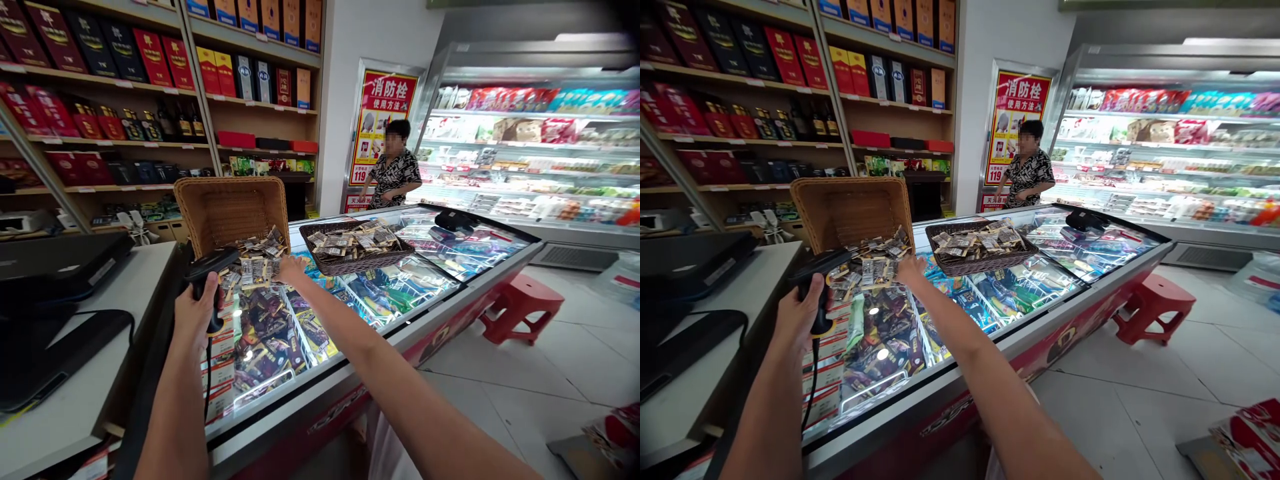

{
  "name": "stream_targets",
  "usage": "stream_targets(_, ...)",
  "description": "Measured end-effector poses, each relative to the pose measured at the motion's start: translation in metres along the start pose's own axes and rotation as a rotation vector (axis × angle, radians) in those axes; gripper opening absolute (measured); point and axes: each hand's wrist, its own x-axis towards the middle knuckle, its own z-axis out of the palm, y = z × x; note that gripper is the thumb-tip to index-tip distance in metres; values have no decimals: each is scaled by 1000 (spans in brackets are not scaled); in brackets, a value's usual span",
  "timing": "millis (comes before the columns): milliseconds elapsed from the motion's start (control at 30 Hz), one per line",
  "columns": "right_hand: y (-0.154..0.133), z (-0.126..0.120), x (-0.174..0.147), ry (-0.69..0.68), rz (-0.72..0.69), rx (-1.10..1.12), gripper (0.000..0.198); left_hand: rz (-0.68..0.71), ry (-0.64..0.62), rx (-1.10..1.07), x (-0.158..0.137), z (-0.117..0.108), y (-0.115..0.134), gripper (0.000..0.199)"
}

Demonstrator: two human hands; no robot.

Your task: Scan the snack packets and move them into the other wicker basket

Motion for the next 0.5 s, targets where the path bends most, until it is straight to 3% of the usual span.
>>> stream_targets(167, 22, -4, -1, -52, -161, -56, 52, -20, -8, -24, 1, 3, -4, 57)
stream_targets(300, 38, 5, -8, 34, -277, 74, 34, -34, -20, -12, -1, 8, -5, 61)
stream_targets(400, 43, 11, -13, 200, -228, 299, 26, -51, -32, 28, -3, 11, -4, 64)
stream_targets(500, 44, 10, -18, 298, -84, 545, 34, -37, -64, 82, -6, 13, -4, 63)
